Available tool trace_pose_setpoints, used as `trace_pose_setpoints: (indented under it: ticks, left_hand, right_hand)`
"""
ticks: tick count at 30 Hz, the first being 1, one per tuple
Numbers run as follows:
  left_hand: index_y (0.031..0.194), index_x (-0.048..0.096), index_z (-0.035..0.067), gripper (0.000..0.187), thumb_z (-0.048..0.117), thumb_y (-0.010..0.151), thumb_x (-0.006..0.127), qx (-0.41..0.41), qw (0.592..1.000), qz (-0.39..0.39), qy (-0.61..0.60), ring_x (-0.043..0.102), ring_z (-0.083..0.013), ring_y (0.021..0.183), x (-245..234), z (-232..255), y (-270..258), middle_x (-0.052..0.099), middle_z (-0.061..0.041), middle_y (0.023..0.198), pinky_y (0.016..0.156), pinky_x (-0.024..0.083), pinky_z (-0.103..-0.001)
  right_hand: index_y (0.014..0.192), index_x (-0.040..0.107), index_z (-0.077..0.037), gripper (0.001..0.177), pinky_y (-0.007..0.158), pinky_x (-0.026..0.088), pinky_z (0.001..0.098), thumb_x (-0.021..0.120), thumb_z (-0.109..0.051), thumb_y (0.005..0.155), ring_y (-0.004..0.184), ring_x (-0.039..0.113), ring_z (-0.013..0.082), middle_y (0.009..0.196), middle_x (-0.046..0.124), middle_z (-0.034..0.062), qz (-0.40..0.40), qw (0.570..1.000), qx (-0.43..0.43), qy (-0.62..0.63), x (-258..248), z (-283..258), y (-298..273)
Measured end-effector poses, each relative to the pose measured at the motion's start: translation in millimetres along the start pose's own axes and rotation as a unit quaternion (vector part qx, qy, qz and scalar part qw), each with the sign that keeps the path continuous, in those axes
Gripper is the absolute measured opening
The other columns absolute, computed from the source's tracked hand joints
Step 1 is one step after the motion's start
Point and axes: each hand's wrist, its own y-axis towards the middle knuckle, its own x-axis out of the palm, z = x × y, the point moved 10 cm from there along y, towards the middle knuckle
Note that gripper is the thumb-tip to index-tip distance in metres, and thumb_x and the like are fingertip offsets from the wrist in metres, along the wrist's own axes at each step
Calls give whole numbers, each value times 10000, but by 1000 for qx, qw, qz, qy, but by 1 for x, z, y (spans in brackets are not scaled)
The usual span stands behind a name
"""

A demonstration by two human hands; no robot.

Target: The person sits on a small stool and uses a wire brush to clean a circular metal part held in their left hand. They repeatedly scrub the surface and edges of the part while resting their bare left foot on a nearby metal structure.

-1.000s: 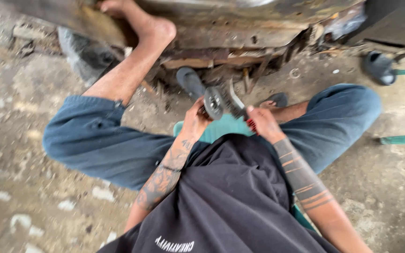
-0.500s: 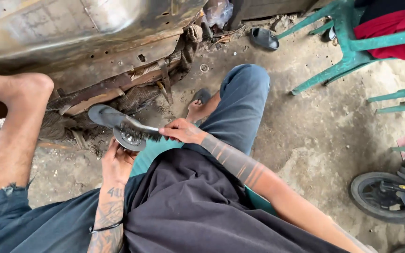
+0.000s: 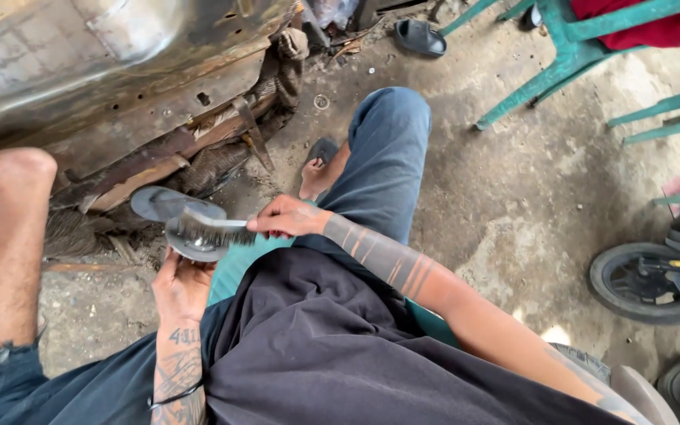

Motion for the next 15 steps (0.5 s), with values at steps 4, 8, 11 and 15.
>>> trace_pose_setpoints:
  ticks: [4, 8, 11, 15]
  left_hand:
    - [1204, 670, 182, 234, 235, 1019, 535, 6, 1000, 11, -15, 745, -320, 964, -26, -6, 10, 730, -114, 1116, 842, 653, -431]
    - [1144, 695, 161, 208, 243, 1030, 541, 8, 999, 25, -26, 749, -360, 963, -31, -6, 9, 740, -156, 1103, 850, 648, -469]
    - [1172, 686, 159, 225, 250, 1018, 550, 5, 1000, 24, -9, 748, -333, 958, -7, 2, 0, 731, -131, 1131, 822, 649, -431]
    - [1159, 688, 167, 213, 245, 1020, 546, 2, 999, 33, -17, 745, -328, 975, -26, -3, 6, 737, -119, 1147, 859, 645, -446]
  right_hand:
    - [729, 737, -84, 405, 458, 533, 256, 727, -432, 935, 482, 604, 110, 609, 651, 78, -33, 999, 5, 17, 4, 4, 6]
    - [729, 748, -85, 393, 473, 529, 250, 751, -426, 925, 492, 612, 111, 602, 655, 78, -55, 998, 5, 36, 15, 6, -2]
    - [716, 731, -98, 429, 429, 522, 248, 687, -435, 977, 468, 610, 110, 598, 651, 77, -2, 999, -32, -36, -6, -3, 8]
    - [703, 730, -81, 416, 451, 519, 257, 743, -438, 914, 481, 601, 112, 609, 660, 83, -28, 999, -10, -17, 6, -14, -5]
